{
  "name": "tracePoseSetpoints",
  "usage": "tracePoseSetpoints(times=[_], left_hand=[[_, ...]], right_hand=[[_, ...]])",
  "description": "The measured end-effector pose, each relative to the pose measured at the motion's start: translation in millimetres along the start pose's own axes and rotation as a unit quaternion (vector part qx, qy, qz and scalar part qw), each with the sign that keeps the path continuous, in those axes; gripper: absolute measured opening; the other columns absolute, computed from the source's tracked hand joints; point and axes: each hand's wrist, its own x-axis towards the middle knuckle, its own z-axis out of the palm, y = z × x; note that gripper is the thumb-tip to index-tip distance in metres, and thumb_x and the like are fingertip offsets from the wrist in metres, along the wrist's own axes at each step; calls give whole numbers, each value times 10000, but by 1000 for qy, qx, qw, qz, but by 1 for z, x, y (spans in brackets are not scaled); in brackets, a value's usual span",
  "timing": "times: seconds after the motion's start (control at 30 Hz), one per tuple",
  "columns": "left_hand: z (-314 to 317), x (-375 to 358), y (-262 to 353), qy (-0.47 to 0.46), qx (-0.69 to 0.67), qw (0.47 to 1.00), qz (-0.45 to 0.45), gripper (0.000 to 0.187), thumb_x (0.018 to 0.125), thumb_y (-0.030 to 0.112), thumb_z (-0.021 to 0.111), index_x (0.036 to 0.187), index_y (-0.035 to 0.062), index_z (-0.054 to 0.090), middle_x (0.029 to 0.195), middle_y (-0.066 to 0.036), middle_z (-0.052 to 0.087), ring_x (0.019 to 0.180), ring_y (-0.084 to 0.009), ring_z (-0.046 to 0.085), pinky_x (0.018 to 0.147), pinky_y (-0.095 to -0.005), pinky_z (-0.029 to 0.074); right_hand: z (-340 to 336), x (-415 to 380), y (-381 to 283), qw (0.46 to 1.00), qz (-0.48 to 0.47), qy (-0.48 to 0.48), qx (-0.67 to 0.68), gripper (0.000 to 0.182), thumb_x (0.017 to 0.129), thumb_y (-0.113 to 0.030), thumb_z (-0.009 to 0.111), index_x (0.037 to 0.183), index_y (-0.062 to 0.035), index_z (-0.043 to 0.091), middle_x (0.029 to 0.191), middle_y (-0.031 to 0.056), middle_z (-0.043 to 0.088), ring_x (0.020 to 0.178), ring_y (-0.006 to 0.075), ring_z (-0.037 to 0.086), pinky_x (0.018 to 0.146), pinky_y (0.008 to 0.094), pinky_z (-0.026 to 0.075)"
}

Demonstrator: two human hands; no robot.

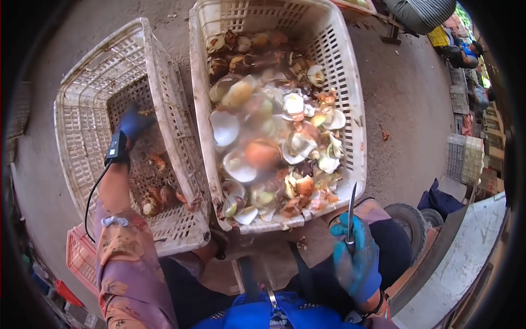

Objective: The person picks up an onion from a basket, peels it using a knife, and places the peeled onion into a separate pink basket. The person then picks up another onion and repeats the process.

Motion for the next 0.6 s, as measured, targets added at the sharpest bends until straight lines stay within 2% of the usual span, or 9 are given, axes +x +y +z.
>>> tracePoseSetpoints(times=[0.03, 0.07, 0.13, 0.17, 0.23, 0.27, 0.37, 0.47, 0.6], left_hand=[[-35, -17, 20, -24, -41, 999, 11, 839, 635, 326, 847, 1281, -107, 534, 1117, -275, 672, 1079, -362, 656, 932, -413, 505], [-50, -19, 15, 29, -24, 995, 95, 681, 698, 279, 806, 1224, -76, 560, 1047, -225, 685, 968, -302, 681, 845, -369, 537], [-98, -36, 31, -138, -292, 946, 41, 513, 747, 212, 750, 1155, -48, 581, 1001, -150, 680, 897, -213, 674, 770, -309, 541], [-139, -76, 68, -129, -283, 947, 74, 413, 787, 167, 697, 1131, -33, 585, 991, -108, 665, 875, -156, 654, 769, -270, 534], [-176, -140, 102, -104, -387, 902, 163, 453, 799, 184, 691, 1197, 2, 573, 1020, -63, 648, 931, -156, 651, 797, -264, 546], [-193, -183, 123, -121, -449, 866, 181, 458, 807, 153, 699, 1222, 10, 570, 1034, -63, 652, 954, -166, 657, 792, -278, 555], [-219, -302, 173, -100, -523, 814, 234, 623, 742, 108, 781, 1307, 16, 536, 1213, -102, 617, 1099, -217, 633, 955, -349, 550], [-208, -394, 198, -79, -563, 769, 291, 988, 716, -6, 842, 1531, 50, 287, 1345, -109, 509, 1256, -205, 499, 1054, -335, 453], [-162, -473, 214, -61, -565, 764, 304, 1171, 713, 51, 879, 1593, 111, 109, 1381, -130, 501, 1243, -219, 521, 1053, -353, 446]], right_hand=[[-3, -3, 0, 1000, 6, -6, 19, 484, 910, -4, 593, 1377, 41, 468, 1041, 193, 654, 814, 267, 680, 715, 338, 547], [-5, -9, 0, 999, 9, -12, 40, 476, 914, -9, 601, 1370, 40, 475, 1067, 198, 658, 850, 267, 693, 737, 338, 550], [-6, -21, 1, 998, -23, -20, 63, 497, 923, -26, 618, 1394, 26, 470, 1119, 206, 663, 885, 251, 698, 764, 336, 550], [-3, -27, 1, 996, -48, -19, 72, 513, 930, -31, 618, 1414, 19, 458, 1104, 197, 670, 886, 237, 695, 771, 334, 548], [7, -36, -1, 988, -103, 12, 113, 531, 968, -87, 596, 1462, 2, 423, 990, 143, 684, 826, 191, 671, 746, 319, 540], [6, -42, -12, 976, -48, -4, 213, 482, 983, -157, 594, 1423, -4, 469, 920, 89, 671, 717, 136, 625, 656, 269, 509], [0, -53, -43, 891, 46, -92, 443, 431, 972, -211, 618, 1336, 2, 529, 883, 37, 646, 611, 69, 547, 558, 206, 434], [24, -65, -52, 817, 22, -140, 559, 458, 965, -217, 637, 1352, -4, 514, 897, 25, 659, 553, 57, 514, 523, 210, 434], [48, -103, -62, 738, -39, -193, 645, 532, 948, -144, 657, 1425, -41, 446, 1100, 62, 638, 824, 103, 608, 720, 242, 513]])
